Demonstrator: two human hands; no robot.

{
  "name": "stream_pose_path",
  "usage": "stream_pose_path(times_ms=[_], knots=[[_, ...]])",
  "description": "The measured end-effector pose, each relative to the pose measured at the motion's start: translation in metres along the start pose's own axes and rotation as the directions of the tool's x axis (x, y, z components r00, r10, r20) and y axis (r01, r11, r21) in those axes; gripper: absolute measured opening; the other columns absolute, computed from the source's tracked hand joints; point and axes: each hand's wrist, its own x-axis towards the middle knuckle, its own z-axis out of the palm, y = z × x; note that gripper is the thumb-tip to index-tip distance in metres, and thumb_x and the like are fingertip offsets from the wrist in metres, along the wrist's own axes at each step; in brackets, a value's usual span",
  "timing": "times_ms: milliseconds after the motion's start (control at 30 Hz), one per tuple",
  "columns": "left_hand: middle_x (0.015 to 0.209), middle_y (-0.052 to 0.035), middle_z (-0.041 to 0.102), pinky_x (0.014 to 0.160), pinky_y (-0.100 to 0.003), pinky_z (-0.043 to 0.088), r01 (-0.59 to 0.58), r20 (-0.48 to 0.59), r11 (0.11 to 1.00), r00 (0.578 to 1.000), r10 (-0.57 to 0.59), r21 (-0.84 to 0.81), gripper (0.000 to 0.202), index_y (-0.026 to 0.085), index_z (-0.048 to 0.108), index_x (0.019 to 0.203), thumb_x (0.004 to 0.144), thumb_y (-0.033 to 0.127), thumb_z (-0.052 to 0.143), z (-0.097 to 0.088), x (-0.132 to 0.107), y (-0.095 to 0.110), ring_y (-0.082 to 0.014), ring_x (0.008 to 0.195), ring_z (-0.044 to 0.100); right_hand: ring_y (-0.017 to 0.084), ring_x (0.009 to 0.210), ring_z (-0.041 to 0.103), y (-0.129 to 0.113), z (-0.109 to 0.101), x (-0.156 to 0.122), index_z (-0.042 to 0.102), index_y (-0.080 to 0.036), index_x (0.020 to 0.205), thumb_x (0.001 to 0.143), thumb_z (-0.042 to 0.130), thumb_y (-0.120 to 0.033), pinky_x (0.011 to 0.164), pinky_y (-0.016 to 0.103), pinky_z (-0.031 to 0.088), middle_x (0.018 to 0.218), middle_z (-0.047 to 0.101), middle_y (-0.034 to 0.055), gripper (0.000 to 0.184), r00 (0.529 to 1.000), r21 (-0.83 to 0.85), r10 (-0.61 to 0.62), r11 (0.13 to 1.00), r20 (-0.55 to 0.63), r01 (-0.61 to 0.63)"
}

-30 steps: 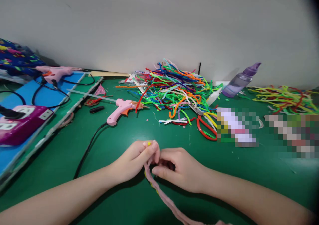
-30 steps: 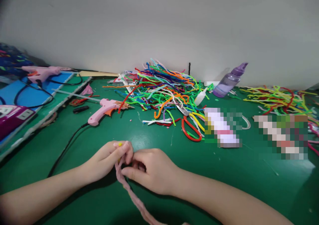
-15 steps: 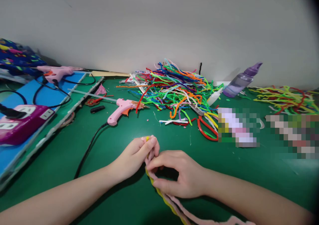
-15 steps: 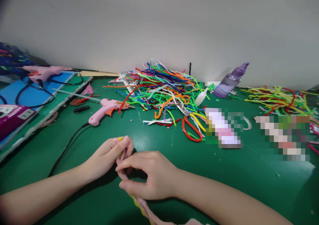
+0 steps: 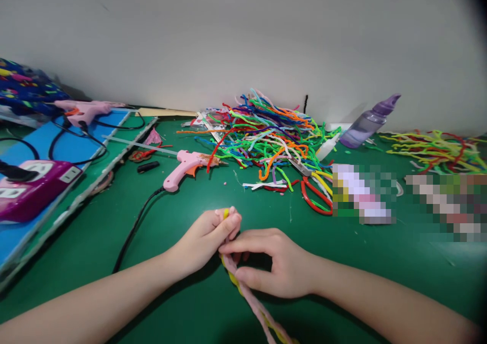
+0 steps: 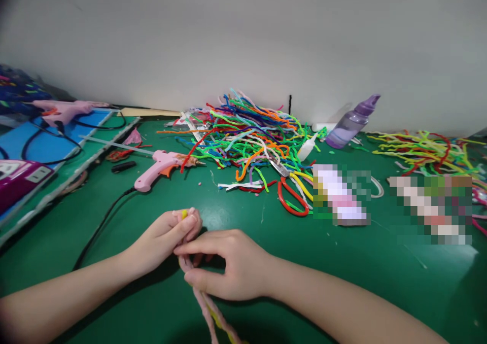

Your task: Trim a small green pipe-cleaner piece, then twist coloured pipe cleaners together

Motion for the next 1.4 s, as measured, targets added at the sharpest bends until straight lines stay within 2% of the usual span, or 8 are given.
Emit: stream_pose_path(times_ms=[367,567,667,767,867,1033,1233,1400], knots=[[0.044,0.0030,0.048,0.044,-0.020,0.032,0.066,-0.089,0.997,0.994,-0.062,0.046,0.050,0.013,0.057,0.064,0.090,0.050,0.034,0.001,-0.001,0.006,-0.0077,0.041,0.044,0.013,0.083,0.061,-0.001,-0.003,0.000,0.062,-0.008,0.112,0.082,0.057,-0.021,0.080,0.023,0.047,0.095,0.066,0.0084,0.033,0.999,0.018,0.047,0.999,-0.009,-0.047],[0.042,0.0023,0.048,0.043,-0.020,0.033,0.075,-0.162,0.997,0.984,-0.071,0.021,0.052,0.012,0.064,0.072,0.090,0.049,0.033,0.001,-0.002,0.004,-0.0084,0.041,0.043,0.012,0.083,0.062,-0.003,-0.002,-0.001,0.058,-0.012,0.102,0.081,0.059,-0.021,0.079,0.024,0.049,0.094,0.065,0.0071,0.024,0.979,0.272,0.201,0.944,-0.018,-0.189],[0.052,0.0027,0.046,0.048,-0.020,0.037,0.022,-0.201,0.998,0.980,-0.009,0.061,0.050,0.013,0.068,0.092,0.092,0.045,0.030,-0.001,-0.002,0.004,-0.0082,0.047,0.043,0.013,0.089,0.063,-0.001,-0.002,0.001,0.057,-0.014,0.100,0.081,0.061,-0.024,0.082,0.025,0.048,0.096,0.066,0.0067,0.023,0.953,0.426,0.301,0.859,0.026,-0.283],[0.077,-0.0013,0.050,0.062,-0.022,0.044,-0.130,-0.113,0.976,0.982,0.151,0.178,0.043,0.021,0.064,0.111,0.094,0.041,0.029,0.000,-0.005,0.006,-0.0105,0.067,0.050,0.014,0.085,0.064,0.003,-0.001,0.003,0.057,-0.014,0.101,0.081,0.061,-0.027,0.079,0.027,0.049,0.090,0.067,0.0055,0.024,0.932,0.514,0.352,0.786,0.086,-0.344],[0.110,-0.0052,0.046,0.086,-0.029,0.043,-0.334,0.109,0.893,0.943,0.315,0.302,0.039,0.030,0.058,0.120,0.094,0.037,0.031,0.003,-0.010,0.009,-0.0162,0.098,0.049,0.015,0.082,0.063,0.003,0.001,0.002,0.061,-0.013,0.096,0.082,0.059,-0.026,0.076,0.029,0.050,0.086,0.066,0.0051,0.019,0.949,0.486,0.284,0.816,0.137,-0.314],[0.122,-0.0056,0.041,0.097,-0.033,0.037,-0.442,0.346,0.837,0.878,0.330,0.324,0.040,0.034,0.046,0.131,0.094,0.035,0.031,0.010,-0.016,0.009,-0.0183,0.112,0.042,0.015,0.079,0.063,0.002,0.005,-0.003,0.063,-0.016,0.104,0.083,0.058,-0.028,0.074,0.027,0.051,0.085,0.064,0.0032,0.025,0.949,0.379,0.242,0.874,0.201,-0.303],[0.121,-0.0051,0.040,0.096,-0.031,0.037,-0.398,0.317,0.865,0.899,0.301,0.307,0.040,0.035,0.046,0.131,0.095,0.031,0.030,0.009,-0.012,0.007,-0.0161,0.107,0.045,0.015,0.091,0.058,0.002,0.002,-0.003,0.064,-0.017,0.106,0.088,0.049,-0.025,0.081,0.027,0.047,0.095,0.064,0.0047,0.025,0.982,0.146,0.164,0.974,0.091,-0.176],[0.119,-0.0048,0.042,0.098,-0.031,0.036,-0.347,0.281,0.886,0.923,0.263,0.309,0.041,0.035,0.045,0.132,0.095,0.027,0.030,0.010,-0.012,0.008,-0.0166,0.109,0.045,0.015,0.087,0.059,0.003,0.001,-0.003,0.068,-0.016,0.098,0.087,0.050,-0.024,0.077,0.026,0.048,0.090,0.067,0.0047,0.022,0.978,0.076,0.195,0.977,0.078,-0.201]])
